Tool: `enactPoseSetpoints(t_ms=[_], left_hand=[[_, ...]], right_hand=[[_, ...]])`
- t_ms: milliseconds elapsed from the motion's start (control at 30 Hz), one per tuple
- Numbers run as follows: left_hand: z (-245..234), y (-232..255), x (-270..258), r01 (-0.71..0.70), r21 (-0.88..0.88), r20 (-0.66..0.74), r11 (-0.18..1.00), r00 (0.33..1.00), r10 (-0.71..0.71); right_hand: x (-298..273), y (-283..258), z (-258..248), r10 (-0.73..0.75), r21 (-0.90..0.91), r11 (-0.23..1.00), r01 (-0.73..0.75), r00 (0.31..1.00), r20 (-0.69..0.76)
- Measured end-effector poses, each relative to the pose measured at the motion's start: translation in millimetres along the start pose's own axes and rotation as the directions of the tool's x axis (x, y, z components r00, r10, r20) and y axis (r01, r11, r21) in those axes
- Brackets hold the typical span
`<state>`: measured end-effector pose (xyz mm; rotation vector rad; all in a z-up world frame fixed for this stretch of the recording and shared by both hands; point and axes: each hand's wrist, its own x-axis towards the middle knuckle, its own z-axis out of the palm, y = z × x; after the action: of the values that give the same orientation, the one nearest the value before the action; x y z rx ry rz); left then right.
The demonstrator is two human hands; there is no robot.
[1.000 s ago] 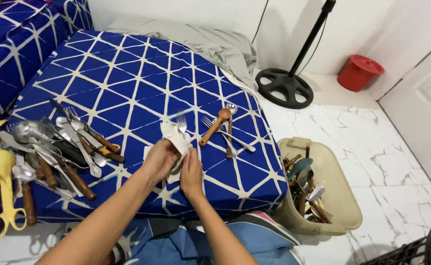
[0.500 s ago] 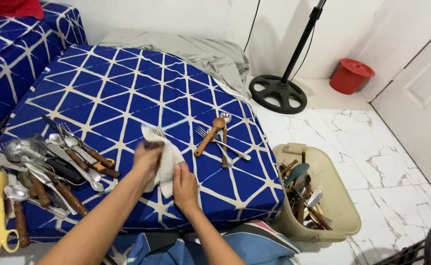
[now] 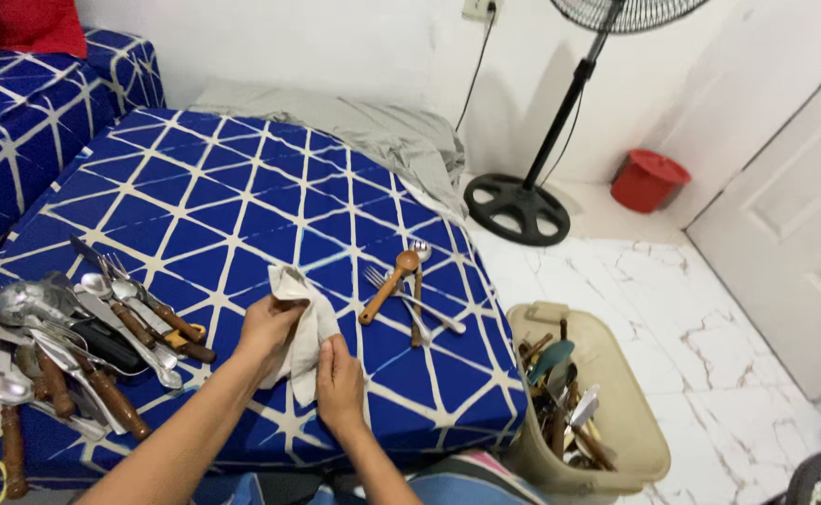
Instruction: The person wipes individual pieces of silverware, including forks, knives, and spoons, with a cloth while they are laid out on a bed.
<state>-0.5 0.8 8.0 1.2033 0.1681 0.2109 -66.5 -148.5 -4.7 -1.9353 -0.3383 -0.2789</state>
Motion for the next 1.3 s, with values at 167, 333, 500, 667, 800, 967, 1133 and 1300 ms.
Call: enactPoseSetpoints(t_ms=[167, 333, 500, 667, 800, 967, 1133, 1300], left_hand=[[-2, 46, -12, 0.025, 0.568, -0.228, 0.823, 0.965, 0.128], [3, 17, -7, -0.076, 0.415, -0.178, 0.907, 0.97, 0.163], [-4, 32, -9, 0.025, 0.584, -0.179, 0.811, 0.979, 0.098], [3, 33, -9, -0.065, 0.565, -0.22, 0.823, 0.949, 0.226], [3, -1, -1, 0.138, 0.116, -0.11, 0.984, 0.986, -0.125], [-16, 29, 10, 0.015, 0.452, -0.164, 0.892, 0.984, 0.067], [-4, 17, 7, 0.022, 0.091, -0.278, 0.996, 0.96, 0.004], [6, -8, -5, 0.164, -0.592, -0.297, 0.789, 0.866, -0.402]], right_hand=[[2, -4, 1, -0.048, -0.026, 0.998, 0.049, 0.999, 0.011], [-1, -3, 0, -0.042, 0.006, 0.999, 0.042, 0.999, -0.007], [1, -4, 1, -0.043, -0.001, 0.999, 0.043, 0.999, 0.027], [1, 6, 5, -0.072, 0.001, 0.997, 0.072, 0.997, -0.017], [2, 10, 7, -0.085, 0.021, 0.996, 0.086, 0.996, -0.035], [2, 3, 5, -0.085, -0.009, 0.996, 0.085, 0.996, -0.013], [0, 5, 4, -0.051, 0.028, 0.998, 0.052, 0.998, -0.035], [0, 16, 9, -0.138, 0.074, 0.986, 0.148, 0.982, -0.13]])
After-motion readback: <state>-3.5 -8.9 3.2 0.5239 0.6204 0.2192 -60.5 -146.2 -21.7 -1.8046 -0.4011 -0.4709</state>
